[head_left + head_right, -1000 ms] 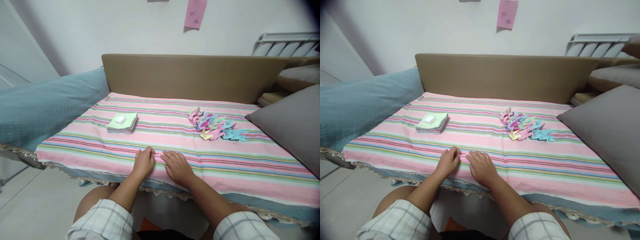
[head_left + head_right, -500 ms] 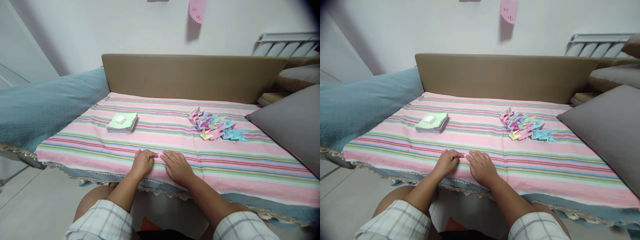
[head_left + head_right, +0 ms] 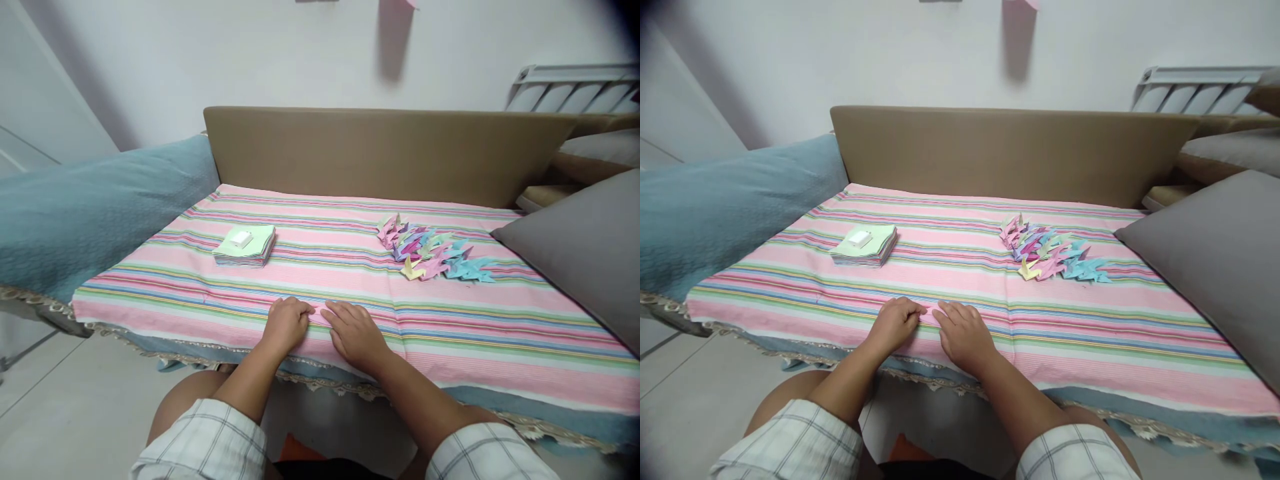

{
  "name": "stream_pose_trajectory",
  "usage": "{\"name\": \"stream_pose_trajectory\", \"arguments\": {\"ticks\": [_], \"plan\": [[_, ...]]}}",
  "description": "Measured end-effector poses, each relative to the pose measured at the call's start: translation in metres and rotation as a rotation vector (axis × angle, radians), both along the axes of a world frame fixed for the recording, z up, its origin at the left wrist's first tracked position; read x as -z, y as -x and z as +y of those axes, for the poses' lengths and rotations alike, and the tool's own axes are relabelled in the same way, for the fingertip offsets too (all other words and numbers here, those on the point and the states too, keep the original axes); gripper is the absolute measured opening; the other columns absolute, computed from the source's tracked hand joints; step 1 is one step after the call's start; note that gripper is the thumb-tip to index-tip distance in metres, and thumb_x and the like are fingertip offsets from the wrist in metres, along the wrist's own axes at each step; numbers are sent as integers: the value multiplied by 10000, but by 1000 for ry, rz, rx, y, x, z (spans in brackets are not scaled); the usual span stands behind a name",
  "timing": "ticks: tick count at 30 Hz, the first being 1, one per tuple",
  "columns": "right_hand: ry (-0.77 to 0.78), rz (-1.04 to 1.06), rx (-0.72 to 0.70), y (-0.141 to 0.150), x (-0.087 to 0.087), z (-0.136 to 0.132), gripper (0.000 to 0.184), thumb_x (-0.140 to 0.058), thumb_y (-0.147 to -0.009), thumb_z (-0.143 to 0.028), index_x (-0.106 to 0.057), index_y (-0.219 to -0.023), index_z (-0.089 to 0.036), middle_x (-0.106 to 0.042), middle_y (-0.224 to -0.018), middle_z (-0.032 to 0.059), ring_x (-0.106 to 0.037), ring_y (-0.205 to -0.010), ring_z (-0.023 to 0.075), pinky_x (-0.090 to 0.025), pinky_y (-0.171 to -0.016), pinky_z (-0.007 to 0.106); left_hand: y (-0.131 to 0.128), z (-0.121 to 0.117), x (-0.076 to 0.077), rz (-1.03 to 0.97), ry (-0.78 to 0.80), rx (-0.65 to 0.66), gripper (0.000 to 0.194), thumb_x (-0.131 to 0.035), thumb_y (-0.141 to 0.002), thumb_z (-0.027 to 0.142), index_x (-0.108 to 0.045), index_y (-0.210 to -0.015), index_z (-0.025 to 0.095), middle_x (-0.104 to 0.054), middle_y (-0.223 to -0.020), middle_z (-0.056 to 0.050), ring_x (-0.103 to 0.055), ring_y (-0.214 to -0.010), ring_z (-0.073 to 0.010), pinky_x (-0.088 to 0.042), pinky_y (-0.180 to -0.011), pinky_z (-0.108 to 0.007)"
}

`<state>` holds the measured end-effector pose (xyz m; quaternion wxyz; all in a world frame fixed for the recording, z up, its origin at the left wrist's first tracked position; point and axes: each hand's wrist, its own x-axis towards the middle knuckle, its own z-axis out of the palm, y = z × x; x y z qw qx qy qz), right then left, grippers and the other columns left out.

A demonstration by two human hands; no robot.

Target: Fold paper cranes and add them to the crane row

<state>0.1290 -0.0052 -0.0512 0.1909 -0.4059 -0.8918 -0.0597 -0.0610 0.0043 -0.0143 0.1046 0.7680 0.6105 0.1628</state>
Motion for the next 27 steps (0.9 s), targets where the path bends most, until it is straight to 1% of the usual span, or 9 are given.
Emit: {"name": "stream_pose_trajectory", "arguments": {"ticks": [3,6,9,13,21,27], "plan": [[1,-2,1,0,0,0,398,-420,-883,-259,-474,-1276,-227,-473,-1357,52,-429,-1170,232,-308,-956,392,3,0,-3,-7,-4,5,252,-481,-791,178,-696,-911,231,-703,-939,-29,-607,-904,-181,-411,-851,-312],[-4,-2,-5,0,-1,0,401,-437,-873,-248,-481,-1270,-227,-479,-1350,61,-435,-1162,230,-312,-952,388,4,-1,-7,-11,11,-57,217,-493,-791,215,-664,-923,229,-702,-883,-15,-611,-845,-173,-404,-810,-299],[-9,2,-8,0,-2,0,403,-441,-871,-243,-484,-1271,-222,-482,-1346,66,-437,-1158,230,-313,-952,387,2,-4,-10,40,17,-141,167,-511,-780,264,-643,-875,229,-682,-835,-13,-602,-830,-190,-379,-810,-329],[-5,5,-8,0,-3,0,398,-437,-876,-245,-486,-1271,-222,-482,-1344,70,-435,-1158,230,-315,-950,389,-2,-9,-10,112,13,-206,141,-496,-789,286,-622,-789,225,-650,-865,-23,-577,-898,-206,-330,-861,-373],[10,5,-8,0,-1,0,394,-422,-883,-252,-482,-1272,-222,-472,-1355,59,-427,-1165,239,-304,-952,395,-2,-10,-6,124,-3,-203,160,-454,-807,251,-609,-775,223,-625,-859,-30,-567,-900,-210,-323,-862,-377],[-4,8,-8,0,-1,0,396,-425,-883,-250,-480,-1275,-221,-478,-1349,62,-428,-1161,234,-302,-953,392,-8,-12,-1,143,-45,-253,180,-426,-822,241,-596,-777,200,-624,-887,-54,-559,-910,-208,-327,-855,-378]]}}
